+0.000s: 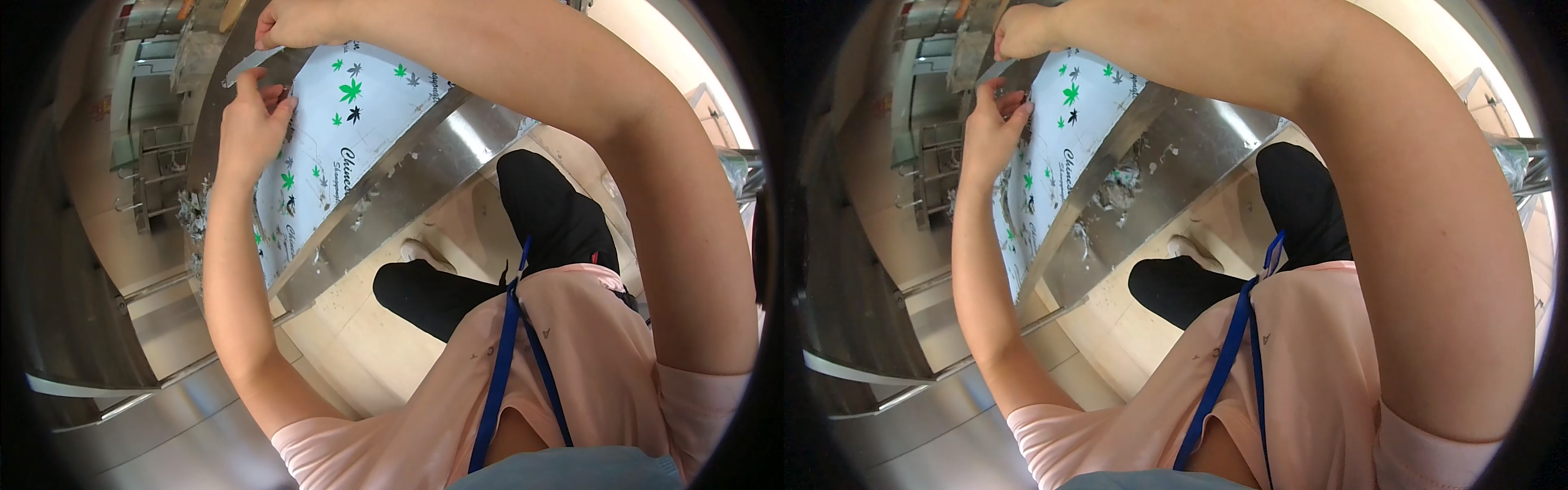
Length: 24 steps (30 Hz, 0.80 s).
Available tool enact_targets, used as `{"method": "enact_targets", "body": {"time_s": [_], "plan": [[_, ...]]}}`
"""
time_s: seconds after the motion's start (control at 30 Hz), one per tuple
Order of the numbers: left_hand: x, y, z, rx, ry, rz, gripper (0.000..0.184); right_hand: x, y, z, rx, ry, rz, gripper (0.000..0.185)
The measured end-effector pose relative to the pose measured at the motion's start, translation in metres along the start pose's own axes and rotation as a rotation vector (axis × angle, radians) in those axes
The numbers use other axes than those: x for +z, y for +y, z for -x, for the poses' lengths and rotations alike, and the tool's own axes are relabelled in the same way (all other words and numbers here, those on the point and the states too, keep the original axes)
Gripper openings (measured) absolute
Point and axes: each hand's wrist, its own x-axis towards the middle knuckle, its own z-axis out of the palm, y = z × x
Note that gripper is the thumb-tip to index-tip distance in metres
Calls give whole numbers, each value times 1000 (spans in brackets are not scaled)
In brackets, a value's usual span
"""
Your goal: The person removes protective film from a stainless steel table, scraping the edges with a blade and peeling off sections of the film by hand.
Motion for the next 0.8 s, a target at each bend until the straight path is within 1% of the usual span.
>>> {"method": "enact_targets", "body": {"time_s": [0.03, 0.13, 0.17, 0.27, 0.37, 0.47, 0.57, 0.67, 0.77, 0.8], "plan": [[4, 1, 1, 44, 31, -136, 40, 0, 0, 0, 3, -2, 2, 10], [8, 21, 4, 37, 15, -433, 35, 0, 0, -1, -3, -6, 35, 10], [12, 24, 3, 19, 35, -510, 30, 0, 0, 0, -7, -6, 50, 10], [12, 25, 0, -8, 48, -531, 30, 1, 0, -1, 19, 9, 36, 10], [1, 21, -3, 8, 43, -316, 31, 1, 1, -2, -6, 8, 14, 10], [-1, 15, -5, -13, 40, -224, 32, 1, 0, -1, 1, 12, 9, 11], [-6, 19, -6, -69, 15, -171, 33, 2, 1, -3, -35, 16, 37, 11], [-10, 20, -8, -64, -2, -101, 34, 2, -5, -2, -66, 0, 118, 11], [-11, 8, -12, -104, -47, 45, 35, 0, -17, 3, -105, 66, 478, 12], [-11, 2, -14, -138, -57, 148, 35, -4, -19, 5, -89, 68, 573, 13]]}}
